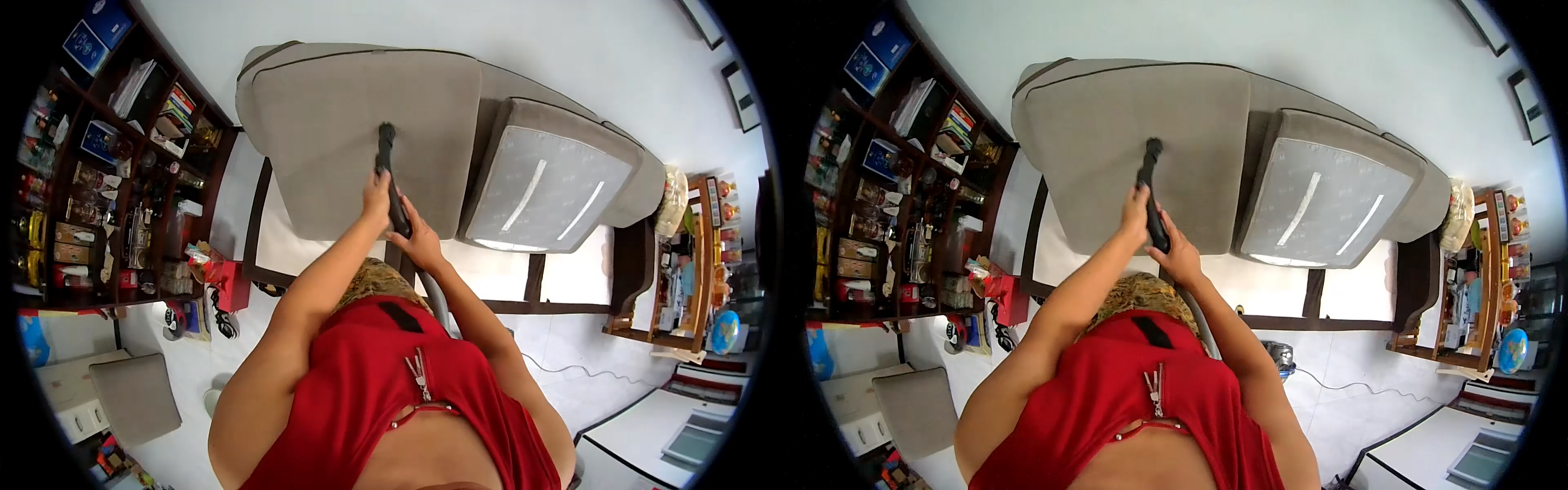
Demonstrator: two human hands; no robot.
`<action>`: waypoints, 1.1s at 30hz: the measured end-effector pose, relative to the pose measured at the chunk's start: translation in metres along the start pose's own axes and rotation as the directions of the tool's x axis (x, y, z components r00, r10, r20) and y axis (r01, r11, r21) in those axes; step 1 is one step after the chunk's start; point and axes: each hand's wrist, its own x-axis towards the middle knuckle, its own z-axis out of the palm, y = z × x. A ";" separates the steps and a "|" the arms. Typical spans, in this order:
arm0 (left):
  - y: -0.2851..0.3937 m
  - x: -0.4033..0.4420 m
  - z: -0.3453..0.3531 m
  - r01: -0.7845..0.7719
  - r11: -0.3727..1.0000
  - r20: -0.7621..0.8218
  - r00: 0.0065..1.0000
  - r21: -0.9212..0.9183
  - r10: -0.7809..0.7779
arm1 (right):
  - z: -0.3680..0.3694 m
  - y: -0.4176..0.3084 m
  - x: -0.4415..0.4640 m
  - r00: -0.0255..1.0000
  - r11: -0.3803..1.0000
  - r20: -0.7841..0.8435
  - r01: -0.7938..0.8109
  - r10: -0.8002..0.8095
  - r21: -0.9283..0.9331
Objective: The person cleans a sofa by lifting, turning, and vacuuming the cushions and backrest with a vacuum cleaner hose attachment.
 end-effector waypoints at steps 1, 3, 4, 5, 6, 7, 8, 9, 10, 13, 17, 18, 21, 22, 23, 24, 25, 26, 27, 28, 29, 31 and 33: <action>0.035 -0.016 0.015 0.035 0.994 -0.051 0.998 -0.108 -0.041 | -0.006 -0.004 -0.008 0.999 0.999 0.024 0.024 -0.025 0.043; 0.071 -0.010 0.019 -0.110 0.994 -0.072 0.992 -0.018 0.108 | -0.009 -0.002 -0.012 0.998 0.994 -0.016 0.070 -0.069 0.078; 0.085 -0.005 0.020 -0.134 0.990 -0.086 0.988 -0.045 0.130 | -0.007 -0.001 -0.008 0.997 0.993 -0.039 0.072 -0.068 0.096; 0.107 -0.009 0.027 -0.163 0.987 -0.103 0.981 0.007 0.163 | -0.004 -0.002 -0.002 0.996 0.990 -0.063 0.076 -0.069 0.115; 0.124 -0.008 0.031 -0.186 0.983 -0.108 0.977 0.011 0.186 | -0.002 -0.010 0.007 0.986 0.991 -0.135 0.104 -0.093 0.079; 0.136 -0.003 0.034 -0.201 0.974 -0.110 0.971 0.107 0.212 | -0.002 -0.020 0.017 0.992 0.993 -0.115 0.065 -0.053 0.100; 0.146 0.005 0.037 -0.214 0.956 -0.107 0.965 0.202 0.239 | -0.002 -0.031 0.028 0.995 0.993 -0.095 0.026 -0.015 0.119; 0.153 0.014 0.037 -0.225 0.928 -0.100 0.959 0.296 0.264 | 0.000 -0.039 0.039 0.997 0.990 -0.076 -0.014 0.024 0.137; 0.157 0.025 0.035 -0.194 0.933 -0.075 0.971 0.304 0.227 | 0.005 -0.042 0.048 0.993 0.991 -0.113 -0.024 0.039 0.128; 0.157 0.048 0.031 -0.128 0.917 -0.032 0.988 0.377 0.151 | 0.016 -0.033 0.063 0.991 0.989 -0.072 -0.103 0.111 0.110; 0.116 0.044 0.040 -0.092 0.774 -0.098 0.976 0.626 0.196 | 0.044 0.003 0.046 0.974 0.935 -0.093 -0.168 0.206 0.312; 0.108 0.036 0.044 -0.076 0.742 -0.101 0.976 0.666 0.191 | 0.047 0.009 0.040 0.966 0.909 -0.067 -0.211 0.251 0.360; 0.077 0.039 0.038 -0.050 0.601 -0.095 0.974 0.798 0.207 | 0.058 0.026 0.025 0.952 0.867 -0.036 -0.261 0.304 0.424; 0.065 0.038 0.033 -0.056 0.574 -0.089 0.971 0.817 0.222 | 0.062 0.030 0.018 0.946 0.850 -0.010 -0.286 0.324 0.441; 0.053 0.037 0.028 -0.062 0.547 -0.083 0.968 0.835 0.238 | 0.068 0.035 0.011 0.940 0.834 0.017 -0.311 0.342 0.456; 0.045 0.030 0.024 -0.054 0.529 -0.076 0.973 0.847 0.220 | 0.081 0.046 0.003 0.945 0.833 -0.017 -0.280 0.327 0.477; 0.036 0.026 0.019 -0.043 0.524 -0.073 0.977 0.850 0.198 | 0.088 0.050 -0.006 0.936 0.812 0.013 -0.313 0.353 0.493; 0.027 0.021 0.013 -0.032 0.520 -0.071 0.982 0.854 0.176 | 0.094 0.054 -0.015 0.925 0.789 0.043 -0.346 0.378 0.508; 0.018 0.018 0.008 -0.022 0.514 -0.068 0.986 0.857 0.154 | 0.102 0.058 -0.024 0.913 0.764 0.073 -0.378 0.402 0.522; 0.009 0.013 0.002 -0.025 0.502 -0.061 0.986 0.864 0.153 | 0.113 0.061 -0.033 0.930 0.806 -0.027 -0.303 0.367 0.509; 0.001 0.009 -0.004 -0.009 0.519 -0.066 0.990 0.855 0.126 | 0.120 0.065 -0.043 0.918 0.801 -0.001 -0.344 0.396 0.490; -0.015 0.000 -0.017 0.023 0.552 -0.076 0.994 0.833 0.074 | 0.126 0.067 -0.061 0.892 0.788 0.049 -0.423 0.450 0.448; -0.028 -0.003 -0.033 0.001 0.646 -0.066 0.995 0.763 0.076 | 0.133 0.065 -0.075 0.908 0.832 -0.024 -0.373 0.419 0.409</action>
